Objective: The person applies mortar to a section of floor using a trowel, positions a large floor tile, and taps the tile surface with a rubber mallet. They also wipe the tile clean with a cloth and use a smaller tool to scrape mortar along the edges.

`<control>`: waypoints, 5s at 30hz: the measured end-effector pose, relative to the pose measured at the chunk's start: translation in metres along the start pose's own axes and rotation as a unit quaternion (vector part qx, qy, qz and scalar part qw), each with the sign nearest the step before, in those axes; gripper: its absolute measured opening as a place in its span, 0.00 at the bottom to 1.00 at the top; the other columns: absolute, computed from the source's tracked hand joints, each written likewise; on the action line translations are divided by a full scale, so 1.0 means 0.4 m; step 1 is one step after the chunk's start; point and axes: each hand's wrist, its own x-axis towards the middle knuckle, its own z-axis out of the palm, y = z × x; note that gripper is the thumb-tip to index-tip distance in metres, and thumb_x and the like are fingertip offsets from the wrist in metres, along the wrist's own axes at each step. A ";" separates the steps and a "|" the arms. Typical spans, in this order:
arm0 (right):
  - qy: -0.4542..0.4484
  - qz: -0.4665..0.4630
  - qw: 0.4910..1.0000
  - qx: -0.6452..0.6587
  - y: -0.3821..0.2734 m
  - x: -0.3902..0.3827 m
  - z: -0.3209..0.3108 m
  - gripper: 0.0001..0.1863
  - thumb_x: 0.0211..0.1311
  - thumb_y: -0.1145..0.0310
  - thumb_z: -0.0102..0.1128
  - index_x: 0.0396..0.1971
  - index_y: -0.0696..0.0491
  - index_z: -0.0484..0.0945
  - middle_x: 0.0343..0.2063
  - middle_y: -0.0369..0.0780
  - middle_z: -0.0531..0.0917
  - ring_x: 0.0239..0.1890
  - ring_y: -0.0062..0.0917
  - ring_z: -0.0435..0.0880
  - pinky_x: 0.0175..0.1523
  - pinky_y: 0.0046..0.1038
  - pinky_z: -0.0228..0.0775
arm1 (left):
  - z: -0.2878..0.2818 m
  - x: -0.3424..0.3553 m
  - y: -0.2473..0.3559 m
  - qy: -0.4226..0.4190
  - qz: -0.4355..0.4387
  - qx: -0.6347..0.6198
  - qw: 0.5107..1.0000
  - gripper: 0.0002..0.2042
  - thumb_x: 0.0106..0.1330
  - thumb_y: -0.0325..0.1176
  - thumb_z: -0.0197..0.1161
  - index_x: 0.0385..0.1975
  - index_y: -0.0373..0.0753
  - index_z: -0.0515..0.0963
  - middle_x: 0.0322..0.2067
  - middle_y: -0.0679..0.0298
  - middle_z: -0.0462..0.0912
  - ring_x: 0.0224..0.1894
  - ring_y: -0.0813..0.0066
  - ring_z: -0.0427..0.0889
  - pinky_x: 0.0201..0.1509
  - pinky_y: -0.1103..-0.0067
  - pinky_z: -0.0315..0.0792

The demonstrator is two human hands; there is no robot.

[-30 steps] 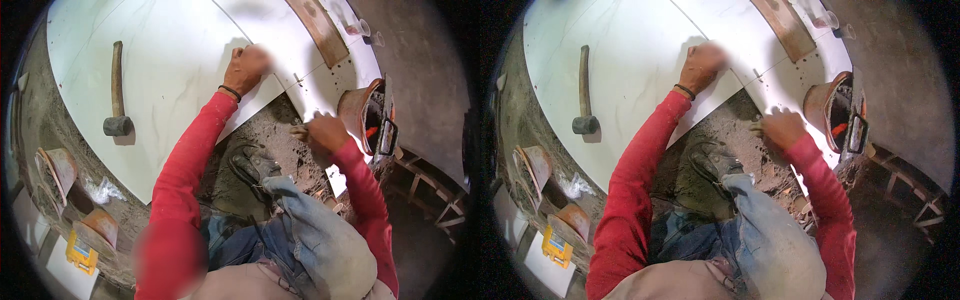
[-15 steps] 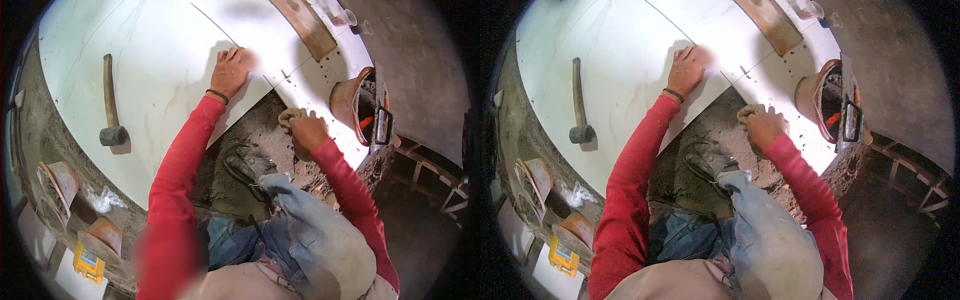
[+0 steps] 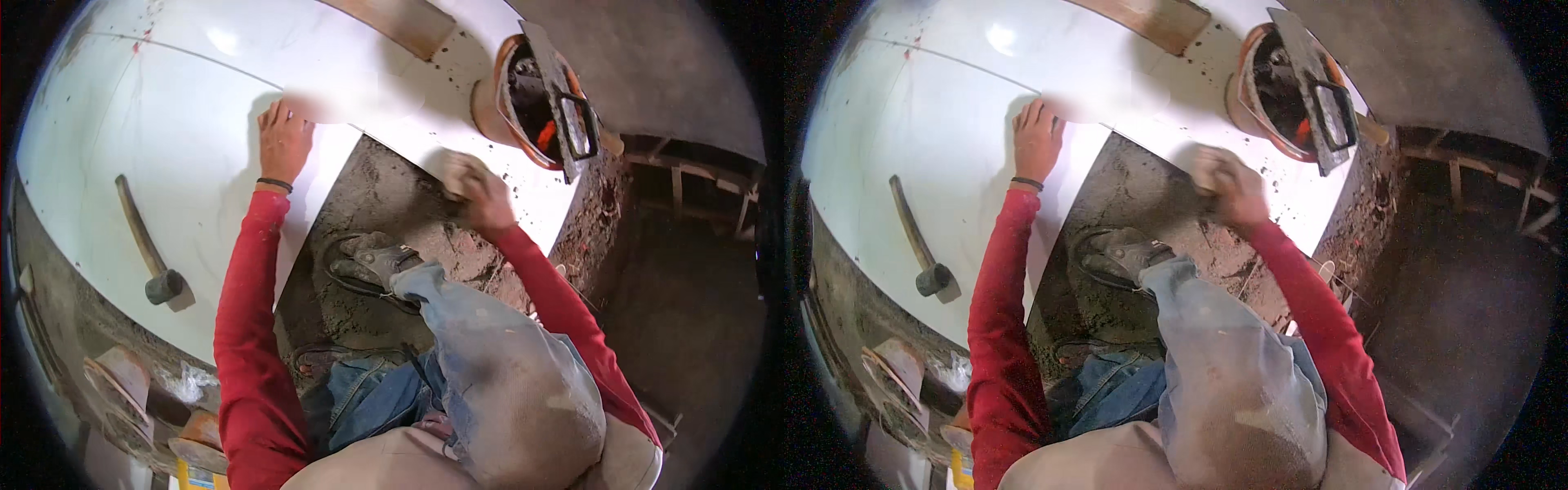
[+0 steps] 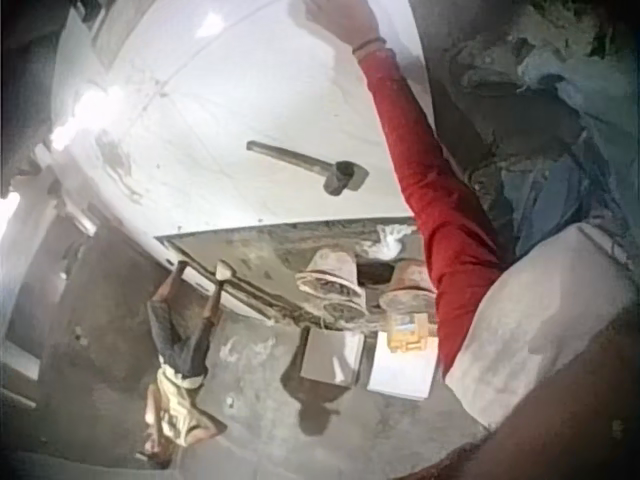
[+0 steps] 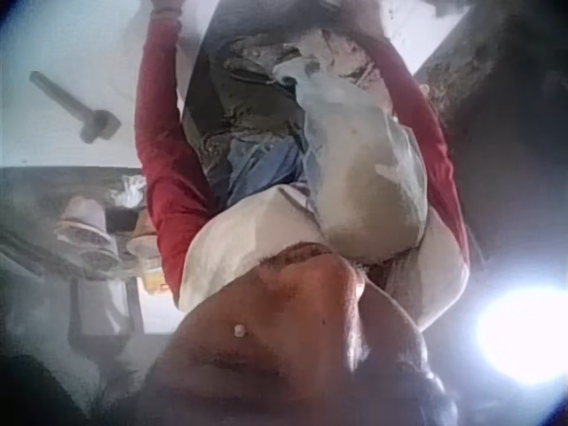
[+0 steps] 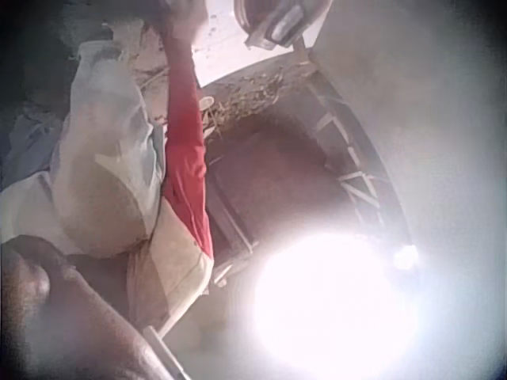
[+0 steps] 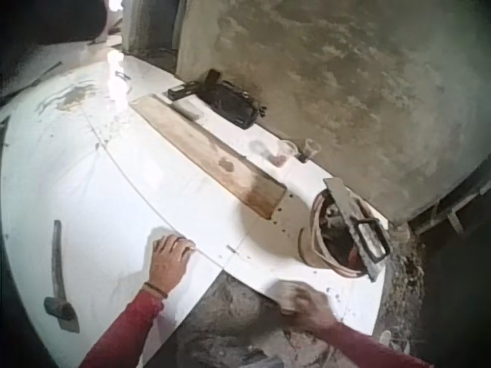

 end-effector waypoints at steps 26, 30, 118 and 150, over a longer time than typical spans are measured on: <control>-0.068 -0.047 0.983 -0.162 -0.196 0.348 0.071 0.25 0.58 0.58 0.60 0.58 0.42 0.75 0.61 0.45 0.69 0.64 0.45 0.68 0.61 0.56 0.64 | 0.114 0.100 0.156 -0.032 -0.086 -0.018 0.996 0.05 0.59 0.42 0.67 0.27 0.52 0.86 0.38 0.70 0.82 0.48 0.68 0.76 0.57 0.61 0.57; 0.000 0.026 1.000 -0.011 -0.176 0.319 0.052 0.29 0.53 0.59 0.64 0.59 0.35 0.75 0.58 0.38 0.74 0.61 0.41 0.71 0.59 0.53 0.68 | 0.121 0.100 0.150 -0.045 -0.046 -0.019 0.998 0.06 0.62 0.44 0.63 0.31 0.57 0.86 0.40 0.71 0.80 0.52 0.66 0.75 0.61 0.56 0.54; -0.071 0.080 0.993 -0.056 -0.611 1.335 0.215 0.34 0.68 0.47 0.48 0.73 0.36 0.59 0.74 0.46 0.55 0.76 0.48 0.50 0.75 0.56 0.42 | -0.315 0.108 -0.615 0.023 -0.415 0.229 0.880 0.32 0.71 0.55 0.52 0.74 0.57 0.58 0.75 0.57 0.53 0.76 0.57 0.50 0.78 0.54 0.43; 0.070 -0.074 0.987 -0.127 -1.327 2.289 0.474 0.28 0.67 0.48 0.50 0.64 0.43 0.73 0.69 0.44 0.67 0.71 0.40 0.64 0.72 0.45 0.51 | -0.317 0.101 -0.662 -0.156 -0.414 0.362 0.820 0.27 0.69 0.57 0.54 0.68 0.62 0.67 0.75 0.65 0.56 0.75 0.65 0.55 0.75 0.55 0.49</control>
